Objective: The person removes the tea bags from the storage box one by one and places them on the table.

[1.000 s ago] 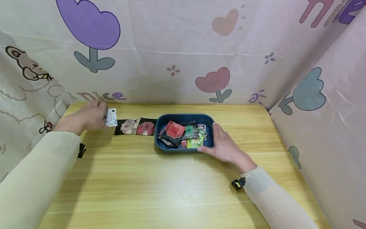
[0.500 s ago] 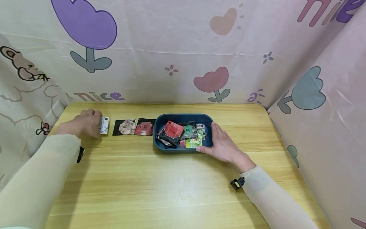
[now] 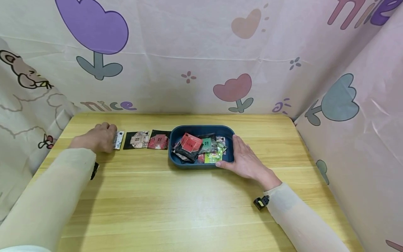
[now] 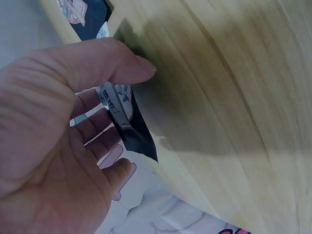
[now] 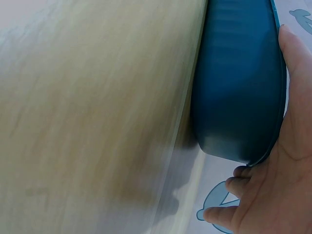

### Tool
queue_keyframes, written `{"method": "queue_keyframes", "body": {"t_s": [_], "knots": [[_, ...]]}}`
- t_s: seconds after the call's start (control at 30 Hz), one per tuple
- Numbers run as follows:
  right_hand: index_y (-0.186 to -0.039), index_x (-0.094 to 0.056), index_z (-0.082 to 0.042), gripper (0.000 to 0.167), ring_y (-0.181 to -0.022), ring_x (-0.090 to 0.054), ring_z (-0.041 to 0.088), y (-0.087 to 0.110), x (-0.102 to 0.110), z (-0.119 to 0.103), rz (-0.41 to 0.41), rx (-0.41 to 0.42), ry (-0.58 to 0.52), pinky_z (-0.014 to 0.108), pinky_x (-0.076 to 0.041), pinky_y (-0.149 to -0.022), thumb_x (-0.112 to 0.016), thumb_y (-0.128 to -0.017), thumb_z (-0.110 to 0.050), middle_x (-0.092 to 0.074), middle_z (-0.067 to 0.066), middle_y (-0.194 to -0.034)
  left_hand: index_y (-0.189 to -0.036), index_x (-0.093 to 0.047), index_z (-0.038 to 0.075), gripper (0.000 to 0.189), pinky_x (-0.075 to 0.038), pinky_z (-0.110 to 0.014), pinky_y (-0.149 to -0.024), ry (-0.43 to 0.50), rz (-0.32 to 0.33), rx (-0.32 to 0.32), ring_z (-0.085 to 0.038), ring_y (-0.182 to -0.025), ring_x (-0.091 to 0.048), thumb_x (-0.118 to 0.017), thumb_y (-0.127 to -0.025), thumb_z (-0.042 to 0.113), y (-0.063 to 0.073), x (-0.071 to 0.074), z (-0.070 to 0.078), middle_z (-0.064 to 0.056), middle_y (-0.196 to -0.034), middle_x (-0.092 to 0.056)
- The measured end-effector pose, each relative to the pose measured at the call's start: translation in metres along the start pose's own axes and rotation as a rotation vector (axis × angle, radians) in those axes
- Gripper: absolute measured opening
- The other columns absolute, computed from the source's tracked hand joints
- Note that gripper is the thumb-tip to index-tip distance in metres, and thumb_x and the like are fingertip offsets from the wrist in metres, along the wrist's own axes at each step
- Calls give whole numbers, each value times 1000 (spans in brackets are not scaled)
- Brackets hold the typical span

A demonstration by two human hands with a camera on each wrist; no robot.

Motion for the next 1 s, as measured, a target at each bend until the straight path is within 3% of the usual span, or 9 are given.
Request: {"method": "queue_keyframes", "body": {"t_s": [1.0], "knots": [[-168, 0, 0, 135, -164, -12, 38, 1, -1, 1, 1, -4, -6, 57, -17, -131, -54, -84, -91, -7, 23, -176, -145, -38, -15, 80, -41, -75, -108, 35, -23, 14, -60, -127, -44, -78, -81, 10, -6, -6, -2, -46, -142, -39]]}}
Point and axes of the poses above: each hand's wrist, its own y-axis away from the middle knuckle, its own x-axis out of the back of the hand, z = x × y, the point moved 7 cm from there along -y, towards the middle knuckle
